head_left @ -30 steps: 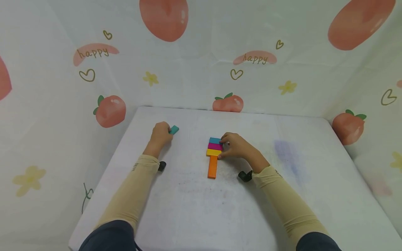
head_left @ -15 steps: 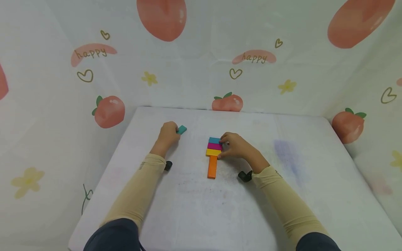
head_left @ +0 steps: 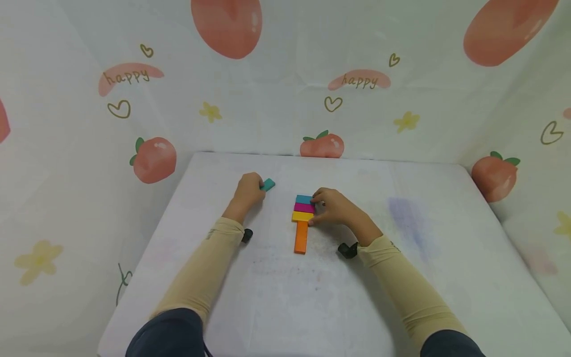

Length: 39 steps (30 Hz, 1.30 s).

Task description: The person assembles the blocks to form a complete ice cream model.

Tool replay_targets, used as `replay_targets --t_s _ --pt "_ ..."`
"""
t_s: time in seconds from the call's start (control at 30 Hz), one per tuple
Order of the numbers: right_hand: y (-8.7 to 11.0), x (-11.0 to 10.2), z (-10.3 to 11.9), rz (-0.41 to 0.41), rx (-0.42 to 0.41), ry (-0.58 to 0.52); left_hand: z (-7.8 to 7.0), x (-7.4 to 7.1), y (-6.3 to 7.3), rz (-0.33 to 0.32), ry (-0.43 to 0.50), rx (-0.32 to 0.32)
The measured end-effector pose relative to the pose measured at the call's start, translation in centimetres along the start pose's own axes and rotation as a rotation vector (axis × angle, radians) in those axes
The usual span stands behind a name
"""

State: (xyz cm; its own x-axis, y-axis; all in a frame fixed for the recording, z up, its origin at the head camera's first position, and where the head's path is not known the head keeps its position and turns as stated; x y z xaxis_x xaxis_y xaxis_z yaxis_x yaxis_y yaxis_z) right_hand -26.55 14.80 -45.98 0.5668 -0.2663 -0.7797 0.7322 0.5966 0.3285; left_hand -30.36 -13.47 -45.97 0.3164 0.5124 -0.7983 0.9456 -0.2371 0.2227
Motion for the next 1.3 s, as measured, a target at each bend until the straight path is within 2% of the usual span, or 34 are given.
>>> replay_targets --t_s 0.3,0.57,0.8,1.07,1.3 --pt "-0.1 0.0 -0.1 -0.003 0.002 -0.007 -1.2 0.7 -0.2 0.014 -0.006 0.052" --pt "0.0 0.0 0.0 0.004 0.004 -0.013 -2.4 1.7 -0.6 0.046 -0.025 0.042" --pt "0.0 0.0 -0.2 -0.008 -0.006 0.01 -3.4 2.4 -0.8 0.057 -0.027 0.078" --pt "-0.1 0.0 -0.2 0.0 0.004 0.003 -4.7 3.3 -0.7 0.089 -0.061 0.091" --pt "-0.1 0.0 -0.1 -0.003 0.001 -0.001 -5.1 4.0 -1.1 0.091 -0.08 0.134"
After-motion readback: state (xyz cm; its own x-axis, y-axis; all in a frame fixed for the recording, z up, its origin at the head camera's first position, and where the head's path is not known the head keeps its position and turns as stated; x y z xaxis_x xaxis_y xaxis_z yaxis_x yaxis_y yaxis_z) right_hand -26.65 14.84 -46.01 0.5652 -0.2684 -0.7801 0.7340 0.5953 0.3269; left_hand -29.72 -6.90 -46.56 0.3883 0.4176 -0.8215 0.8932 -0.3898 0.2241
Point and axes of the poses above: each hand's wrist, its own y-axis away from the middle knuckle, its own x-axis out of the palm, z = x × y, the point moved 1 cm from there along -y, towards the middle knuckle, and after that the axes turned 14 degrees about z, right-handed, at the moved point
